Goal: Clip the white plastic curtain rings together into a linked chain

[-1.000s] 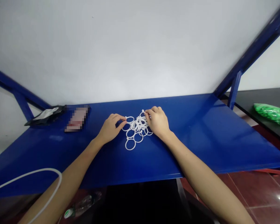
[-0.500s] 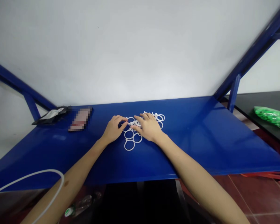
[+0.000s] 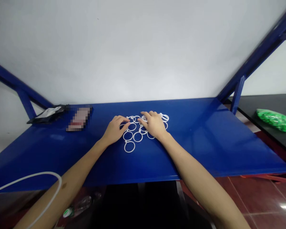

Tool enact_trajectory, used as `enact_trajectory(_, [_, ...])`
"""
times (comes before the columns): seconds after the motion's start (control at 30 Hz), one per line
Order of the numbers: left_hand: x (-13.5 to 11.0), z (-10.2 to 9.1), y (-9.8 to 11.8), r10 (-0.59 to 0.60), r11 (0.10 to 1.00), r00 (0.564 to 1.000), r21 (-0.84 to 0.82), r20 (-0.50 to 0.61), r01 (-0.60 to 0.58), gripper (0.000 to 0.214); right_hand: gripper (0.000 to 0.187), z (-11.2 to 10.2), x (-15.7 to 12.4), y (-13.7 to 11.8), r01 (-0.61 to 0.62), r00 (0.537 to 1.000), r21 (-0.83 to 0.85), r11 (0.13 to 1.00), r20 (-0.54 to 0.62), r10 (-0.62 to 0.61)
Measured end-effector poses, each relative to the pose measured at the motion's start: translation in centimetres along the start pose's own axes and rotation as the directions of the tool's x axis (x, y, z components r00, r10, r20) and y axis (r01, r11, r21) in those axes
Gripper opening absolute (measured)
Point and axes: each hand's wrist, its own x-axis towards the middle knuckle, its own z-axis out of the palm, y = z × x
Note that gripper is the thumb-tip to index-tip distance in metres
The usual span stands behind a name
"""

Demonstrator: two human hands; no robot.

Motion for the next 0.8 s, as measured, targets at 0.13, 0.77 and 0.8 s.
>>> enact_trajectory(0.13, [-0.1, -0.1, 0.4, 0.035, 0.999, 0.999, 0.007, -0.006, -0.035, 0.012, 0.045, 0.2, -0.1, 0.5, -0.036, 0.998, 0.079, 0.996, -0.05, 0.04])
enact_trajectory(0.77, [-0.7, 1.3, 1.5, 0.11, 0.983, 0.949, 0.11, 0.295, -0.148, 0.074, 0.059, -0.2, -0.5, -0.7, -0.036, 0.97, -0.126, 0.991, 0.235, 0.065])
enact_trajectory(0.8, [-0.5, 1.4, 1.5, 0.11, 0.983, 0.953, 0.109, 0.282, -0.146, 0.074, 0.061, -0.3, -0.5, -0.8, -0.038, 0.963, -0.137, 0.99, 0.26, 0.073])
